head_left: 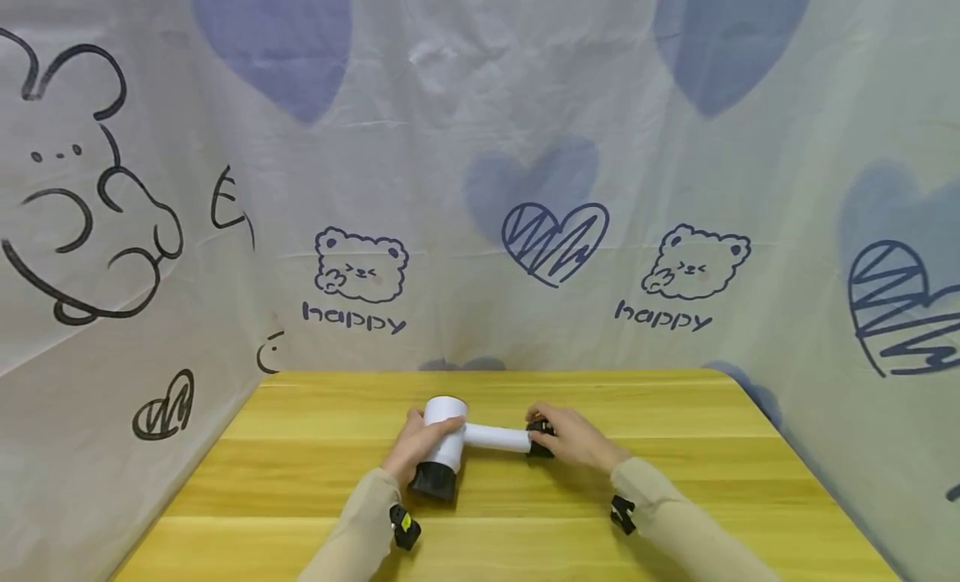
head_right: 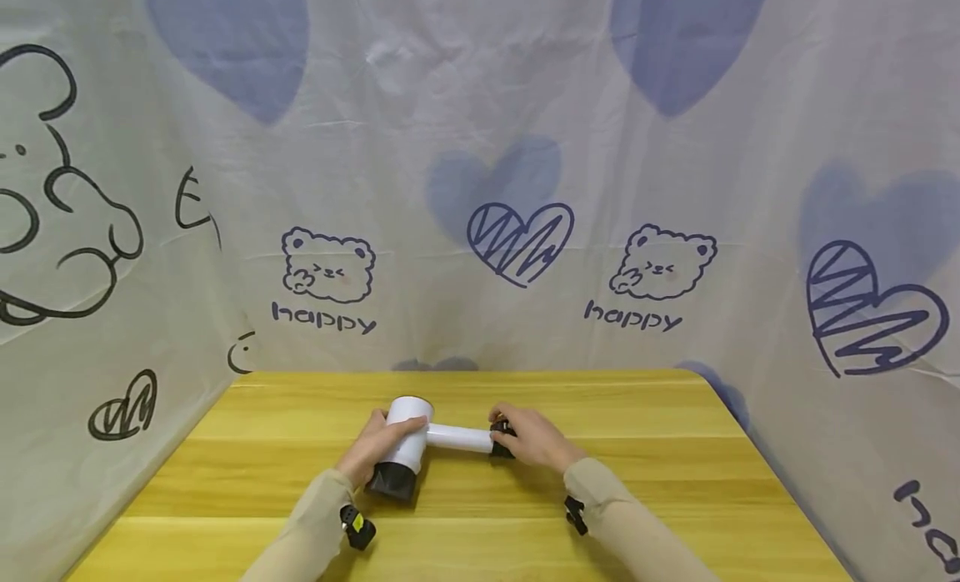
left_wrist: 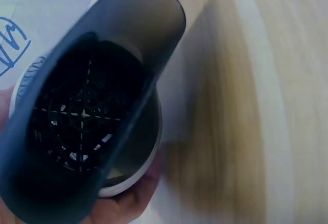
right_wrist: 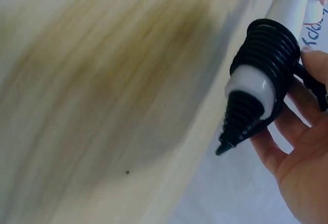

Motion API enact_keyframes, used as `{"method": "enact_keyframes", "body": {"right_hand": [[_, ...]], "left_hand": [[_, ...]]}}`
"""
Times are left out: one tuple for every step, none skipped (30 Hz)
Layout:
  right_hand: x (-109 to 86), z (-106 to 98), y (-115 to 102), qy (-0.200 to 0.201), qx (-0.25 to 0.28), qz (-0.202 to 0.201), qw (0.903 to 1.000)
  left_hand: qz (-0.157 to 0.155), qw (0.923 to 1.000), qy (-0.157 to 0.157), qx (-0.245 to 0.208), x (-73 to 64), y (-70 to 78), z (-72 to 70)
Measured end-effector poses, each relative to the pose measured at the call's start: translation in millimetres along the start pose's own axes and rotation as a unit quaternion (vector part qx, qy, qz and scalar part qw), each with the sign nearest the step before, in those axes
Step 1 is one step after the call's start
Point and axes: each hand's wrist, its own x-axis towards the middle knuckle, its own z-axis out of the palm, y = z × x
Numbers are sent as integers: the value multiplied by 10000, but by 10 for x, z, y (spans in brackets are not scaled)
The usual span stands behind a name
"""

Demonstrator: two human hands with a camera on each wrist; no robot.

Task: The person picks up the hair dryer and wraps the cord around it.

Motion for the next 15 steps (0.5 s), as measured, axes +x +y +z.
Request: {"method": "enact_keyframes", "body": {"right_hand": [[-3, 8, 8, 57, 72, 90, 9999], [-3, 17, 15, 118, 128, 156, 9997], [1, 24, 18, 189, 170, 197, 9995], [8, 32, 23, 273, 225, 262, 9990], [16, 38, 25, 356, 305, 332, 9983], [27, 44, 27, 426, 398, 444, 9973], [42, 52, 34, 505, 495, 555, 9959], [59, 58, 37, 590, 636, 689, 9938], [77, 63, 39, 692, 779, 816, 9912], [96, 67, 43, 771, 932, 966, 9879], [115, 72, 47, 838, 1053, 1092, 9849], [135, 78, 51, 890, 1151, 1216, 9819], [150, 84, 53, 944, 1260, 1282, 9792], [163, 90, 54, 975, 1353, 1350, 9767], [172, 97, 57, 999, 1430, 1392, 9748]], "left_hand": [[17, 10000, 7, 25, -3, -6, 7], [11, 10000, 16, 46, -6, -13, 13], [4, 10000, 31, 67, -10, -19, 18], [-20, 10000, 42, 75, -12, -25, 23], [-37, 9999, 62, 102, -15, -31, 25], [-58, 9999, 75, 110, -17, -34, 29], [-80, 9998, 87, 128, -18, -36, 32], [-95, 9998, 98, 153, -17, -35, 33], [-100, 9997, 112, 168, -15, -34, 36], [-106, 9997, 124, 181, -10, -30, 39], [-81, 9997, 130, 206, -8, -23, 42], [-74, 9997, 134, 211, -4, -17, 44], [-63, 9997, 133, 210, -1, -13, 45], [-60, 9997, 127, 204, 1, -11, 48], [-38, 9997, 121, 208, 3, -11, 49]]}}
